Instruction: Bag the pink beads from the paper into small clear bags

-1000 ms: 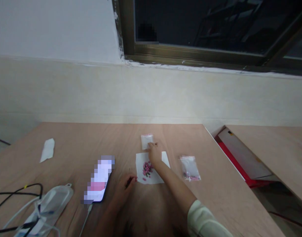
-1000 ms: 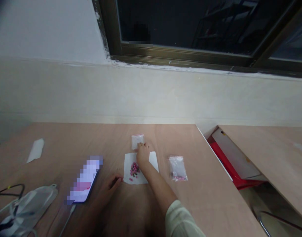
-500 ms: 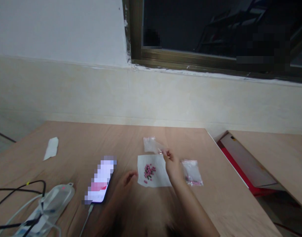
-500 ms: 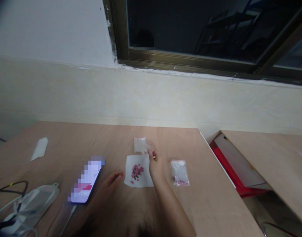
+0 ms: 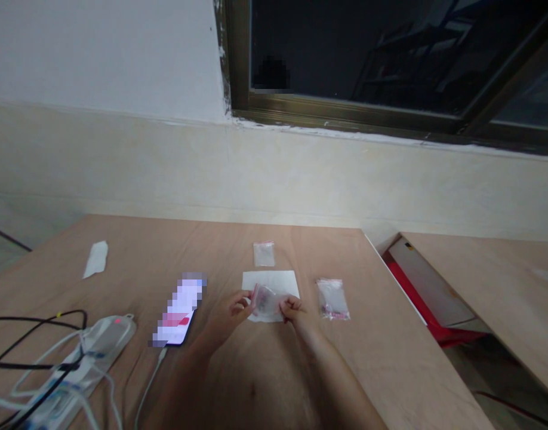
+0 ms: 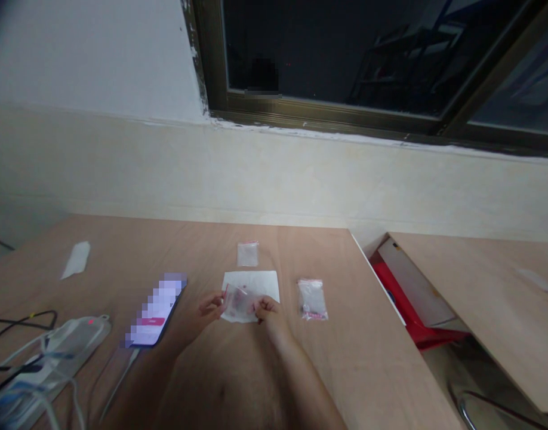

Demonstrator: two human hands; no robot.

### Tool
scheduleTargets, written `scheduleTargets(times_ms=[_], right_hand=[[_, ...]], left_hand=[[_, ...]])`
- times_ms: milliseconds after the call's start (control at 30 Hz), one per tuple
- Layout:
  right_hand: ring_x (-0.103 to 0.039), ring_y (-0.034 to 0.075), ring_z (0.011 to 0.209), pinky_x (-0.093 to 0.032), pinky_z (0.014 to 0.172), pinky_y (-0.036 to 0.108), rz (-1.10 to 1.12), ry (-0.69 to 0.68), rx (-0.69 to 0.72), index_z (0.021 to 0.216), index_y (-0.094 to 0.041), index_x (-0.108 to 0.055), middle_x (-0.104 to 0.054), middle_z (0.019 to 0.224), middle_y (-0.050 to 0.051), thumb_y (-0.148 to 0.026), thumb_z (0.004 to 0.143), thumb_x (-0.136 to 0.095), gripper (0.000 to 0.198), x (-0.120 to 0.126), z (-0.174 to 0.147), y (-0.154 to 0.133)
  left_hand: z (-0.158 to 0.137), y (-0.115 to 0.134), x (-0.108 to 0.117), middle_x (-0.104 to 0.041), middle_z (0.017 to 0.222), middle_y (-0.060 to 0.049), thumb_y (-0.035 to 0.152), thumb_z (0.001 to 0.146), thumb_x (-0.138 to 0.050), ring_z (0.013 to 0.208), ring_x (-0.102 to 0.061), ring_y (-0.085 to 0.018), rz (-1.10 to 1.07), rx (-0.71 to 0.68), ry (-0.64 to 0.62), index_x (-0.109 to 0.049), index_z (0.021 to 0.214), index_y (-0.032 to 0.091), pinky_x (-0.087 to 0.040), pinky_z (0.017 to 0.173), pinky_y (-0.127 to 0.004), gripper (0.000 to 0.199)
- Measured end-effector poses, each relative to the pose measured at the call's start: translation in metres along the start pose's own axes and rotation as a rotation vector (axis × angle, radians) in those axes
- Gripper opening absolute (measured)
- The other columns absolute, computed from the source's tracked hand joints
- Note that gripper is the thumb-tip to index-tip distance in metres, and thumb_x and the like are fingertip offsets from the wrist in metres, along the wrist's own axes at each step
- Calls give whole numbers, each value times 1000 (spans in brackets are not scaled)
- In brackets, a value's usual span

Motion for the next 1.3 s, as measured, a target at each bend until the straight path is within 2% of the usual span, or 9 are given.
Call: scheduleTargets(times_ms=[133, 300, 500, 700, 800, 900, 1033, 1167, 1300], right_hand=[[-37, 10, 48, -27, 46, 22, -103, 95, 28, 59, -17, -51, -45, 52, -2, -48, 58, -57, 32, 7, -1, -6], [-45, 14, 62, -36, 58, 26, -425, 512, 300, 70, -18, -49, -51, 69, 1, -40, 66, -55, 23, 17, -35, -65], [-45, 12, 60, -35, 57, 23, -540, 97, 332, 66, -18, -51, -53, 66, 0, -29, 72, -50, 13, -55, -33, -77], [-43, 11, 54, -31, 53, 22, -556, -9, 286, 55, -16, -50, -48, 53, -2, -28, 71, -50, 19, -62, -19, -63], [-44, 12, 54, -31, 53, 22, -588, 14, 228, 53, -16, -50, -49, 53, -1, -22, 68, -49, 16, -55, -18, -57], [-45, 12, 56, -31, 54, 23, -641, 96, 207, 53, -16, -52, -50, 54, 0, -17, 66, -47, 14, -48, -20, -58], [-44, 13, 59, -32, 56, 23, -727, 185, 300, 54, -17, -52, -51, 57, 1, -17, 67, -46, 14, -53, -25, -73], [-44, 12, 59, -32, 58, 23, -771, 145, 376, 54, -17, -51, -50, 58, 0, -16, 66, -45, 14, -68, -26, -80], [-44, 12, 58, -32, 55, 23, -741, 228, 293, 52, -17, -50, -50, 55, 0, -16, 65, -46, 13, -55, -24, -75]], left_hand=[[-2, 4, 0, -62, 72, -1, 35, 67, -57, 71, -57, -16, 3, 7, -8, -59, 70, 17, -43, 64, -25, 19], [-4, 8, 5, -57, 60, 2, 32, 64, -60, 60, -53, -13, 50, 16, 7, -55, 61, 16, -40, 58, -24, 18], [-5, 20, -1, -46, 52, 5, 32, 64, -59, 51, -42, -9, 209, -15, -6, -47, 54, 16, -32, 49, -21, 23], [-9, 9, -2, -46, 55, 4, 31, 64, -59, 54, -43, -10, 214, 17, -63, -46, 54, 16, -31, 49, -21, 22], [-12, 7, 7, -47, 54, 5, 34, 65, -56, 53, -44, -10, 133, 65, -38, -46, 54, 16, -33, 49, -21, 23], [-13, 9, 28, -45, 48, 6, 34, 64, -54, 48, -43, -10, 161, 116, 141, -43, 51, 17, -32, 45, -20, 24], [-8, 26, 34, -45, 50, 6, 23, 61, -52, 50, -45, -10, 366, 2, 291, -44, 53, 18, -36, 48, -22, 12], [-1, 45, 23, -56, 78, -2, 12, 59, -47, 72, -53, -16, 470, -211, 262, -52, 82, 17, -44, 68, -30, 24], [-6, 56, 15, -56, 103, -5, 4, 60, -38, 103, -48, -18, 499, -328, 118, -54, 91, 19, -35, 93, -38, 38]])
Point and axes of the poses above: each hand's wrist, its own z-axis towards the middle knuckle, its own x-axis out of the back of the hand, y = z × x, the point moved 9 cm from there along z, towards the middle knuckle
